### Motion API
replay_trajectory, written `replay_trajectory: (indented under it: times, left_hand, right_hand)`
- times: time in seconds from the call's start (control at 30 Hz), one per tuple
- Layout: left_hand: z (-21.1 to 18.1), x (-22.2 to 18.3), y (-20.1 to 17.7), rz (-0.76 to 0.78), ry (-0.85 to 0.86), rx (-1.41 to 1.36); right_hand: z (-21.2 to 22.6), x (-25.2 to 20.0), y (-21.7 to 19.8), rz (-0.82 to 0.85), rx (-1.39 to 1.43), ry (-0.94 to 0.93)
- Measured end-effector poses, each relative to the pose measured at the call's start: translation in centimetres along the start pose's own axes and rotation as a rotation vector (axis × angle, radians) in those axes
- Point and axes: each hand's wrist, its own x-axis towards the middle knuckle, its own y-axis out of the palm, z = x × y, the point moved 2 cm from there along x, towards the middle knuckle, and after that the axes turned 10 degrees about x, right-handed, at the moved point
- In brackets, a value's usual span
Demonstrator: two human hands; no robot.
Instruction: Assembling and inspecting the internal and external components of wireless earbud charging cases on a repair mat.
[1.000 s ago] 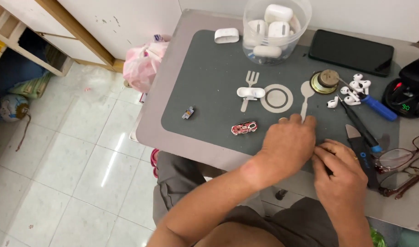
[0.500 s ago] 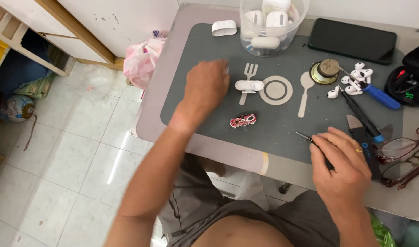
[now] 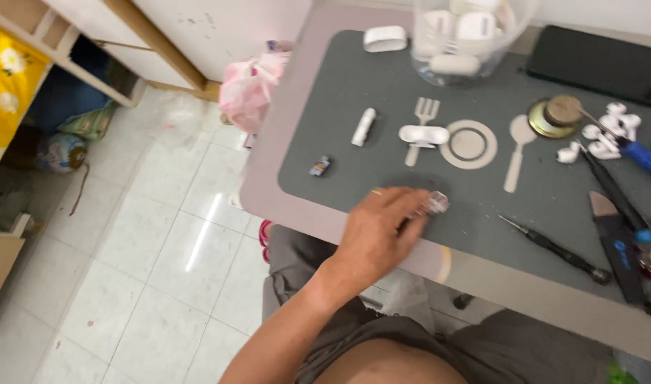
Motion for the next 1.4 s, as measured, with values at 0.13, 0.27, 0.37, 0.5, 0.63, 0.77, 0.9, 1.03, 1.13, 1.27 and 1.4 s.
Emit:
replay_trajectory:
  times: [0.13, 0.27, 0.37, 0.5, 0.63, 0.77, 0.9, 1.03, 1.13, 1.27, 1.4]
  left_hand:
    - [-2.6, 2.0, -3.0, 0.33, 0.11, -0.388]
    - [-5.5, 4.0, -4.0, 0.587, 0.328, -0.403]
    - [-4.8, 5.6, -3.2, 0.64, 0.299, -0.472]
    - [-1.8, 12.1, -4.8, 0.748, 0.435, -0.589]
    - [10.3, 22.2, -0.6, 0.282, 0.039, -0.155]
    - [20.1, 27.4, 6.5, 0.014, 0.245, 0.232]
    - [17.6, 25.8, 7.1, 0.244, 0.311, 0.254]
    - [14.5, 23.4, 3.5, 0.284, 0.108, 0.117]
    - [14.2, 21.9, 3.3, 0.272, 0.08, 0.165]
    - [10.5, 20.3, -0.2, 0.085, -0.08, 0.078]
    - [0.8, 13.3, -2.7, 0.1, -0.276, -0.407]
  right_hand:
    - [-3.5, -0.1, 3.3, 0.005, -0.002, 0.032]
    - [-6.7, -1.4, 6.4, 0.003, 0.26, 0.041]
    - [-8.2, -1.5, 6.1, 0.027, 0.361, 0.27]
    - [-10.6, -2.2, 8.3, -0.03, 0.599, 0.476]
    - [-13.2, -3.4, 9.8, -0.324, 1.032, 0.979]
    - [-13.5, -3.0, 9.3, -0.473, 1.26, 1.112]
    - [-12.7, -2.4, 8.7, -0.514, 1.221, 1.208]
    - [-12.3, -2.1, 9.3, -0.522, 1.239, 0.975]
    - [-12.7, -2.4, 10.3, -0.547, 1.258, 0.829]
    - [-13.0, -2.7, 10.7, -0.595, 1.258, 0.718]
    - [-13.7, -3.2, 11.1, -0.641, 1.283, 0.696]
